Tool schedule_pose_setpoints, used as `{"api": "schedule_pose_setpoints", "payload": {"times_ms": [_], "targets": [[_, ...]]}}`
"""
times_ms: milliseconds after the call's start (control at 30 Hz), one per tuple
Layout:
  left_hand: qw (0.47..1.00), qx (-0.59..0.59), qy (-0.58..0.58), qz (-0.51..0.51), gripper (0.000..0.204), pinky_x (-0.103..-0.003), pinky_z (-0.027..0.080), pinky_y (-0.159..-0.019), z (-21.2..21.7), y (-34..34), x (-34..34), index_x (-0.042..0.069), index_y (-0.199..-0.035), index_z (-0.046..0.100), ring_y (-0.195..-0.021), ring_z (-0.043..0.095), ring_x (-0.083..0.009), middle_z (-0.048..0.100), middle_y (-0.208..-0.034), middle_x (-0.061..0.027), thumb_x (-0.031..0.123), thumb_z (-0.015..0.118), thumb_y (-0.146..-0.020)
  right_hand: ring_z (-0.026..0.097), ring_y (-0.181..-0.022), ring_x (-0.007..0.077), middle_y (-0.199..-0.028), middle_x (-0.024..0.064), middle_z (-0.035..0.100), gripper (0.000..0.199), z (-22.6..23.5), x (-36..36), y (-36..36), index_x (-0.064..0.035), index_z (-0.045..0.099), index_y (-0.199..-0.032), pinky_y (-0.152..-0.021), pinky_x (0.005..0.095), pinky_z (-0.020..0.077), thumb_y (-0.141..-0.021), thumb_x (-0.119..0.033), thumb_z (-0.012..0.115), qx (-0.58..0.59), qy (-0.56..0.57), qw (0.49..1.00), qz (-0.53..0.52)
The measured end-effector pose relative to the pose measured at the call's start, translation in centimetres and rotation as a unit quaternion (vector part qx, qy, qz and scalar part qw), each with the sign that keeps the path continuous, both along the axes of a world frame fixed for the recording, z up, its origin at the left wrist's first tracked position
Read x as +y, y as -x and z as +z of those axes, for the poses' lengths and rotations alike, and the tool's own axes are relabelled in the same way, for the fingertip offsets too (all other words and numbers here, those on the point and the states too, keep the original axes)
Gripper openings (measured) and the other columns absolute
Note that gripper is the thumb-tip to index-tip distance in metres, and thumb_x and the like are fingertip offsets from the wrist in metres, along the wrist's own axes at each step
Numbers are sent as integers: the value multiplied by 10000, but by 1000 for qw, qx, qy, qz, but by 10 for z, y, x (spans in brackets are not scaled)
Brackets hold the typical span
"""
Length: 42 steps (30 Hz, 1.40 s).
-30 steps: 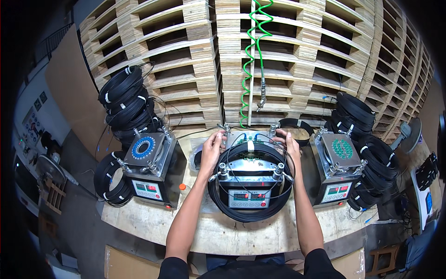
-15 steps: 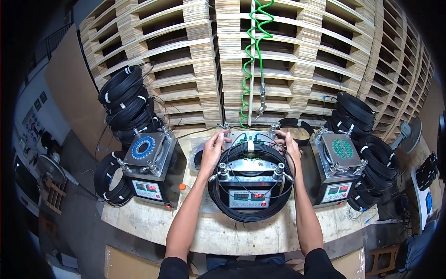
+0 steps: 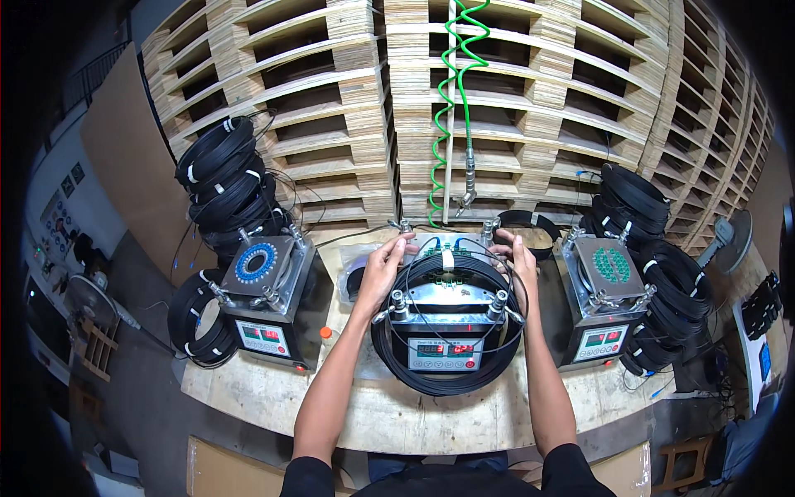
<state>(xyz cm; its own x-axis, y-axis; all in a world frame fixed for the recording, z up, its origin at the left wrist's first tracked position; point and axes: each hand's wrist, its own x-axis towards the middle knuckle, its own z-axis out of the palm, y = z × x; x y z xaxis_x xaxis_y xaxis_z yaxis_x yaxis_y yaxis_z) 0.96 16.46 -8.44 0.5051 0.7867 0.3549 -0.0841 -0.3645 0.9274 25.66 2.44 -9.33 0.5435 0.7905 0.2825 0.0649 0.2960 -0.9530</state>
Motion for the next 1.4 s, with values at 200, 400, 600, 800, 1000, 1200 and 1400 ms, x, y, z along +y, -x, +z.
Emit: {"api": "schedule_pose_setpoints", "payload": {"times_ms": [200, 400, 600, 800, 1000, 1200, 1400], "targets": [[1000, 13, 17, 10, 421, -237, 439, -714, -1, 1, -1, 38, -1238, 688, -772, 510, -68, 705, -934, -37, 363, 483, -1066, 539, -727, 48, -942, 76, 704, 609, 2, -2, -1, -29, 603, -1321, -613, 180, 397, -1075, -521, 341, -5, 18, 999, 35], [999, -10, 28, 46, 427, -240, 458, -728, -7, 1, 3, 20, -1212, 693, -796, 530, -84, 700, -941, -39, 364, 489, -1062, 545, -744, 48, -1025, 104, 712, 604, 0, 1, 2, -34, 583, -1341, -648, 178, 400, -1080, -515, 329, 22, 8, 998, 60], [999, -5, 10, 33, 426, -231, 453, -734, -7, 0, 4, 30, -1217, 694, -800, 536, -80, 709, -944, -38, 371, 492, -1061, 543, -744, 49, -987, 66, 698, 571, -3, 3, 1, -34, 582, -1339, -660, 189, 413, -1092, -476, 317, -8, -20, 1000, 23], [1000, 4, 8, 16, 417, -219, 406, -668, -1, 0, -1, 37, -1221, 697, -734, 472, -50, 714, -908, -9, 371, 510, -1055, 576, -798, 71, -957, 63, 686, 582, -5, 1, -4, -23, 593, -1328, -668, 208, 422, -1090, -480, 322, -9, 6, 999, 42], [999, 6, 22, 29, 399, -219, 391, -644, -2, 2, -1, 41, -1203, 708, -702, 452, -41, 704, -890, 7, 369, 556, -1034, 636, -931, 109, -1004, 88, 693, 602, -3, 2, 0, -19, 589, -1335, -740, 214, 441, -1086, -500, 325, -13, -12, 999, 49], [999, 9, 18, 38, 395, -214, 424, -683, -3, 0, -1, 36, -1198, 712, -769, 534, -43, 714, -915, -6, 363, 575, -1024, 634, -937, 110, -1019, 89, 698, 601, -3, 2, 1, -22, 579, -1343, -756, 214, 445, -1086, -500, 321, 5, -21, 999, 48], [1000, -1, 11, 25, 406, -217, 421, -677, -4, 0, 0, 27, -1210, 703, -737, 505, -38, 723, -917, -19, 364, 589, -1015, 559, -747, 71, -956, 71, 685, 588, -6, 3, -4, -27, 603, -1320, -667, 206, 431, -1084, -495, 336, -21, -13, 999, 25]]}}
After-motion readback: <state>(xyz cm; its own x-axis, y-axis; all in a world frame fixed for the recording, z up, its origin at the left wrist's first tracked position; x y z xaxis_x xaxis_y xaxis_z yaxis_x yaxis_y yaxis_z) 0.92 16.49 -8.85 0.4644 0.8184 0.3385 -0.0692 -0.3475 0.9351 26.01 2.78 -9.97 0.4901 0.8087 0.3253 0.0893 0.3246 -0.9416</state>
